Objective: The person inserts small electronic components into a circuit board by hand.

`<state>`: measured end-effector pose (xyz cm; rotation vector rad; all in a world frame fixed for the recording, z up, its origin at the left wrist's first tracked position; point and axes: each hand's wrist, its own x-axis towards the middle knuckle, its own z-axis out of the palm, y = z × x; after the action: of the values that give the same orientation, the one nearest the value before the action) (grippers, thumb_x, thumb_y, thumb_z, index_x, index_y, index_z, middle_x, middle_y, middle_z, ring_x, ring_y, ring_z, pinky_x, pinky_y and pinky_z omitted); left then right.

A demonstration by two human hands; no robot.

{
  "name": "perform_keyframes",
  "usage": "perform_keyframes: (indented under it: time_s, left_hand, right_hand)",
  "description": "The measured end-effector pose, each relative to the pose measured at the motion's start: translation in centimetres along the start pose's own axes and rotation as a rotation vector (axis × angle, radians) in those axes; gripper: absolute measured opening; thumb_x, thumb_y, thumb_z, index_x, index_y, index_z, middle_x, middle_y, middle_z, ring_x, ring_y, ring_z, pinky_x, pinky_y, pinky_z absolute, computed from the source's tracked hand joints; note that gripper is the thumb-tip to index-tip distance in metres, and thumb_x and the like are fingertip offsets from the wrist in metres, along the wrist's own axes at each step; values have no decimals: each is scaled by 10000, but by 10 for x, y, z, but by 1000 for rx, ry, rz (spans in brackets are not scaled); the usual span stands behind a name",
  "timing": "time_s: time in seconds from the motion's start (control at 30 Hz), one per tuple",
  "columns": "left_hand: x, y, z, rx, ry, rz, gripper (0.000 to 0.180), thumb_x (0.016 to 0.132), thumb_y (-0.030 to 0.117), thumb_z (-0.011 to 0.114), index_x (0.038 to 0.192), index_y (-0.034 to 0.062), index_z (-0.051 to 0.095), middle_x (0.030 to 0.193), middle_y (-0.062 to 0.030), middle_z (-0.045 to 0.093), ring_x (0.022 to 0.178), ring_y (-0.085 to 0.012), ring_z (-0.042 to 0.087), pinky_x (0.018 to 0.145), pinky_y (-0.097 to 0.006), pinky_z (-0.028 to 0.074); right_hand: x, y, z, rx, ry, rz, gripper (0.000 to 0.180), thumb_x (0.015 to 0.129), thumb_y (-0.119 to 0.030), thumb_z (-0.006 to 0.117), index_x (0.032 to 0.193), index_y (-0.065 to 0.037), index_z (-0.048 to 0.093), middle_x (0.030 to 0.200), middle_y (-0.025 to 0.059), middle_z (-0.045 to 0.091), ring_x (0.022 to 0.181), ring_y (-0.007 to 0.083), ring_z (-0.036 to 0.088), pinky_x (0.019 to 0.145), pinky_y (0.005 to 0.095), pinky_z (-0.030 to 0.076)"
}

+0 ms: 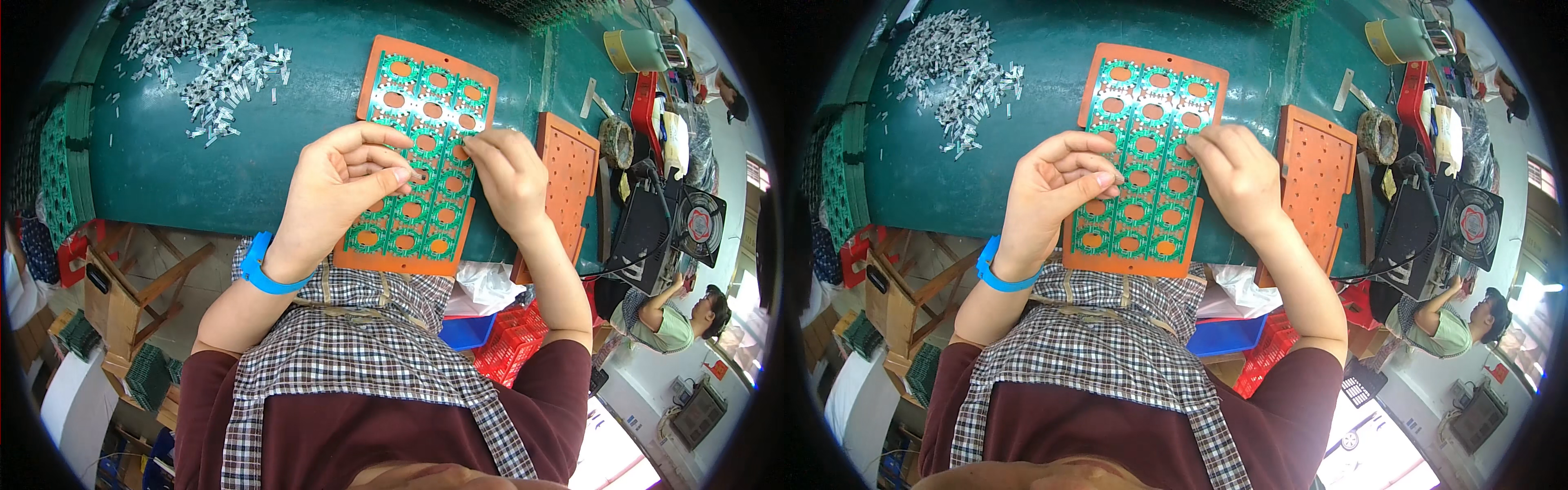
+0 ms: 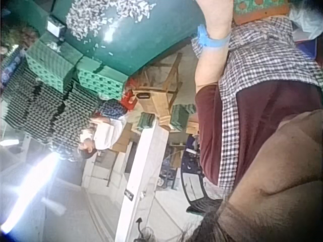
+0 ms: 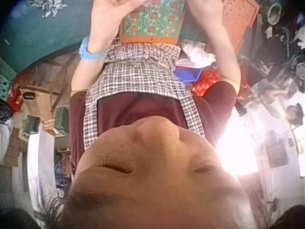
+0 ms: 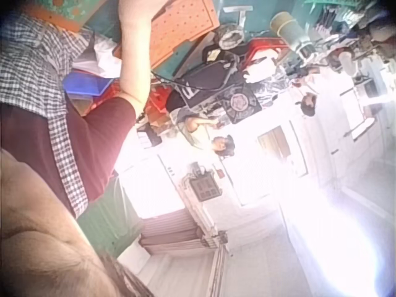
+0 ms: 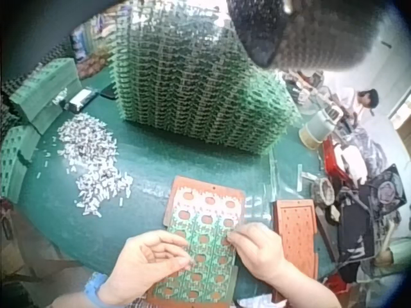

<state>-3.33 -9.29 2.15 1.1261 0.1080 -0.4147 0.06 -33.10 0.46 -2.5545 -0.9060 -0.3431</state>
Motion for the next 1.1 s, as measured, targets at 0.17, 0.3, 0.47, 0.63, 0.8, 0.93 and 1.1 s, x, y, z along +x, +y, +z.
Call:
perform_keyframes:
  time_s: [0.17,0.3,0.47,0.63,0.8,0.93,1.1]
  left_hand:
    - [-5,-6,7,-66,-93,-47,289,856,-31,615,1138,-33,551,901,-92,670,835,-139,655,767,-254,531]
    - [-10,-8,17,-37,-140,-89,287,856,-44,614,1135,-31,552,892,-83,667,856,-136,650,792,-252,524]
    - [-12,-11,19,-6,-158,-14,285,888,-41,555,1171,-42,524,1002,-114,644,930,-157,637,831,-265,511]
    - [-6,-6,11,55,-79,89,296,916,-58,476,1210,-48,494,1109,-139,592,1021,-205,626,869,-292,501]
    - [-9,-9,8,86,-68,76,298,889,-87,472,1179,-40,525,1036,-106,589,955,-179,652,821,-268,524]
    - [-14,-9,10,126,-53,54,258,862,-77,548,1117,-42,557,981,-99,624,906,-166,666,785,-256,535]
    - [-14,-10,12,203,-47,111,268,839,-73,589,1104,-36,569,947,-102,659,900,-152,665,793,-249,533]
  right_hand:
    - [7,-35,-15,13,70,-72,362,644,-107,773,980,-47,651,905,66,627,812,240,628,671,352,507]
    - [-4,-51,-22,378,39,-18,307,625,-79,795,901,-46,666,849,69,635,771,233,629,666,337,509]
    - [-10,-45,-27,506,31,297,118,743,5,699,851,-24,662,823,115,644,772,252,634,693,330,510]
    - [-6,-26,-17,248,-194,239,95,824,16,592,902,-18,550,892,101,550,860,307,541,750,389,452]
    - [-5,-26,-13,212,-178,207,110,811,13,605,905,-14,555,901,104,558,864,306,549,743,393,459]
    - [-4,-26,-13,197,-181,199,118,803,18,610,905,-12,558,911,103,569,860,304,555,742,389,466]
    - [-6,-27,-11,192,-158,213,116,804,19,608,906,-14,561,919,101,579,854,304,559,740,387,470]
